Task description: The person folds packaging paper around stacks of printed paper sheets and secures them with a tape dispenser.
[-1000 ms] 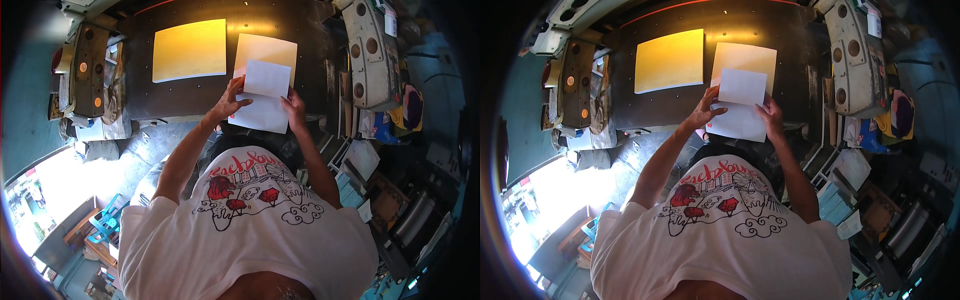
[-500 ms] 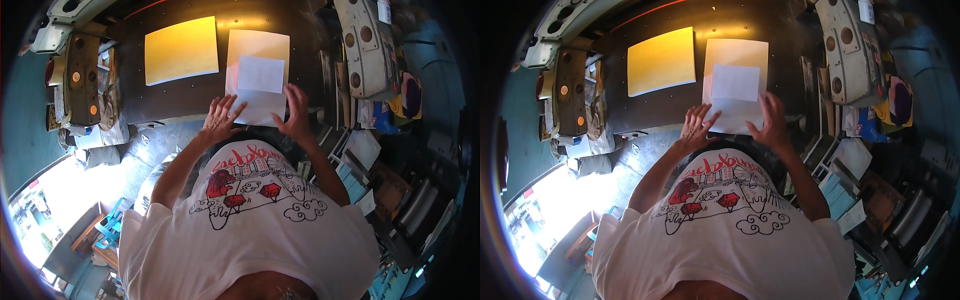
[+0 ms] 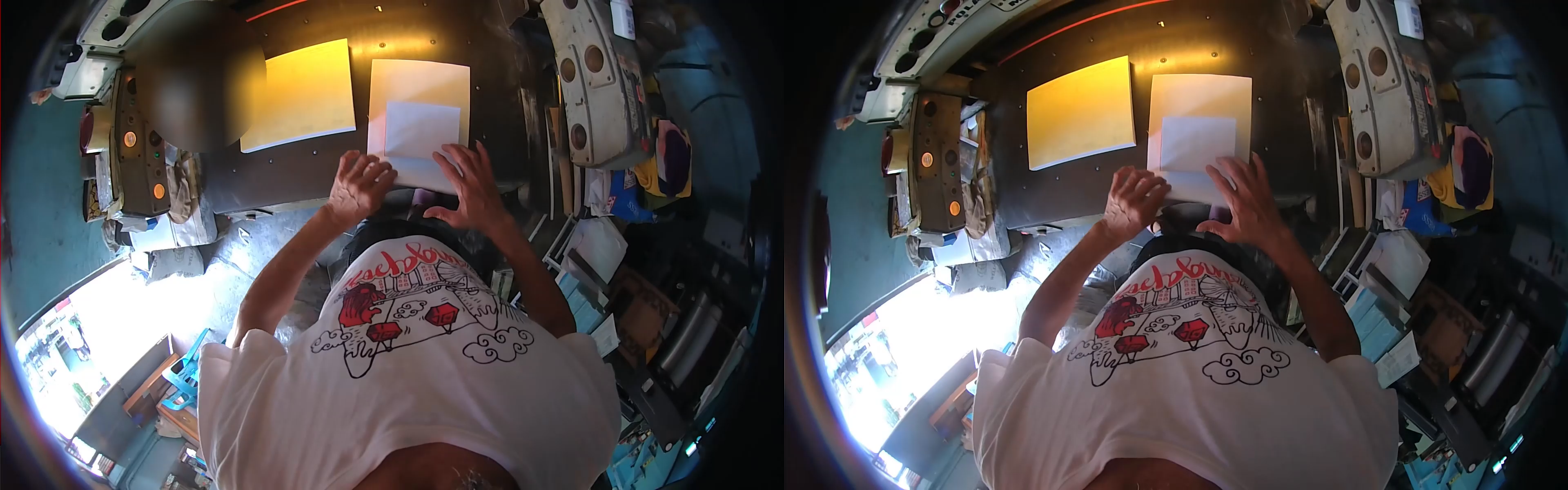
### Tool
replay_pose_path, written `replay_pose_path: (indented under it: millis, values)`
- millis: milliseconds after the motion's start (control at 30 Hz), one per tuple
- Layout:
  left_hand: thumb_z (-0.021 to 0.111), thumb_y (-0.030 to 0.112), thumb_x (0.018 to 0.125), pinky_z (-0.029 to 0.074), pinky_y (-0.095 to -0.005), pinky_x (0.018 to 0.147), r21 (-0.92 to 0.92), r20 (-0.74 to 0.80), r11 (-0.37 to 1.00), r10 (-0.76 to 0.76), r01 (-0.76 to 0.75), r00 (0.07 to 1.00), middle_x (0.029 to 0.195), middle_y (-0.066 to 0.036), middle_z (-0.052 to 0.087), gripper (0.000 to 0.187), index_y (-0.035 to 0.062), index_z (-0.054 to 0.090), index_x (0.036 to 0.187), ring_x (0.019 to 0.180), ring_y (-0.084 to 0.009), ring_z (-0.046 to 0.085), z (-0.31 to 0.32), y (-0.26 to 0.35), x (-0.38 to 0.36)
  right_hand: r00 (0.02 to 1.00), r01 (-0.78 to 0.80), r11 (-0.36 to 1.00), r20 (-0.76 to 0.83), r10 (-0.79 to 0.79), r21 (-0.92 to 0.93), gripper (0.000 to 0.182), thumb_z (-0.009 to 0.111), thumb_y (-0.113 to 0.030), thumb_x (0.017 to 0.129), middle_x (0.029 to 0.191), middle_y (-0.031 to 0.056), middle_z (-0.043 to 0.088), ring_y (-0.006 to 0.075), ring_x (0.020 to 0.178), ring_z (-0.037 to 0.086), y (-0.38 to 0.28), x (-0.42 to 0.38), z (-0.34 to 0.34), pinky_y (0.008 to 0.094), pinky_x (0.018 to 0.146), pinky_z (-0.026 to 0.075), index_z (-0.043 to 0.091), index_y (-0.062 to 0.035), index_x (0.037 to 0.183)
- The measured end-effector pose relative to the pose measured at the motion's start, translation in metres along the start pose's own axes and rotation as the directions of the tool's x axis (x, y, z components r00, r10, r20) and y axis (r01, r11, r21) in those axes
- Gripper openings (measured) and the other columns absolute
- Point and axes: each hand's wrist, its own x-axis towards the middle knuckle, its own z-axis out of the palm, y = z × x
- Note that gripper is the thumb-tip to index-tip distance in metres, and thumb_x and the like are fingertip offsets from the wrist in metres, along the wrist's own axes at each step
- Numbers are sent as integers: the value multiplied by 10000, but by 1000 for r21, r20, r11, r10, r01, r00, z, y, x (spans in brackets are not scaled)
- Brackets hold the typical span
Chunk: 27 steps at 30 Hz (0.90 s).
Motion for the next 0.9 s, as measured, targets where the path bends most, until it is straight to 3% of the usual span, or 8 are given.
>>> replay_pose_path:
  millis: [100, 133, 267, 400, 500, 600, 800, 900]
  values:
    - [711, 101, 795, 486, -451, 965, -60, -4, 993, -104, 103, 995, 1101, -65, 714, 237, 122, 739, 1029, 1032, -261, 674, -21, -15, 34, 999, 6, 1000, -48, -6, 8, 543, 864, -284, 789, 1271, 120, 631, 329, 1228, 596, 12, 0, 2, 552, 1167, 352, 657, -52, 1234]
    - [727, 93, 824, 501, -433, 958, -61, -18, 995, -78, 76, 997, 1130, -83, 707, 136, 107, 745, 958, 1040, -276, 670, -22, -23, 44, 998, 17, 1000, -69, -16, 7, 424, 853, -233, 808, 1217, 104, 660, 320, 1173, 631, 21, 1, 4, 535, 1147, 383, 690, -57, 1158]
    - [775, 115, 894, 522, -467, 1010, -240, 133, 950, -172, 200, 976, 1250, -105, 681, 83, 47, 739, 861, 1134, -308, 658, -13, -50, 71, 976, -7, 996, -218, 26, 92, 103, 789, -45, 835, 1103, 88, 695, 306, 1028, 668, 44, 28, 1, 441, 946, 519, 696, -54, 877]
    - [777, 139, 915, 503, -462, 1083, -322, 200, 913, -193, 250, 961, 1373, -100, 658, 100, 56, 742, 871, 1249, -294, 637, 10, -71, 80, 974, -136, 967, -148, 170, 215, 138, 788, 14, 811, 1160, 96, 662, 342, 1070, 646, 64, 43, 10, 428, 954, 526, 681, -39, 881]
    - [779, 147, 916, 487, -443, 1099, -266, 181, 928, -217, 260, 959, 1414, -83, 653, 107, 56, 739, 875, 1228, -295, 651, 18, -75, 81, 976, -52, 995, -205, 68, 82, 170, 792, 18, 810, 1251, 112, 622, 352, 1139, 615, 70, 47, 10, 438, 970, 522, 665, -31, 911]
    - [803, 100, 871, 486, -432, 1098, -325, 235, 888, -257, 325, 937, 1383, -74, 686, 69, 43, 766, 879, 1292, -307, 570, 24, -79, 80, 985, -55, 989, -155, 76, 137, 195, 803, -8, 824, 1296, 129, 596, 361, 1195, 590, 89, 49, 19, 440, 990, 519, 650, -34, 943]
    - [800, 66, 854, 501, -414, 1068, -363, 194, 869, -282, 336, 940, 1348, -79, 710, 40, 41, 773, 839, 1161, -329, 621, 33, -80, 79, 986, -68, 988, -143, 88, 139, 210, 830, -69, 841, 1323, 133, 583, 353, 1261, 562, 74, 56, 7, 455, 1071, 482, 670, -50, 975]
    - [792, 44, 827, 514, -414, 1047, -403, 223, 822, -337, 402, 915, 1334, -86, 719, 30, 42, 768, 808, 1130, -335, 642, 34, -78, 79, 989, -19, 989, -145, 41, 146, 271, 897, -82, 746, 1246, 165, 619, 381, 1188, 599, 76, 57, 13, 463, 1016, 493, 692, -57, 921]
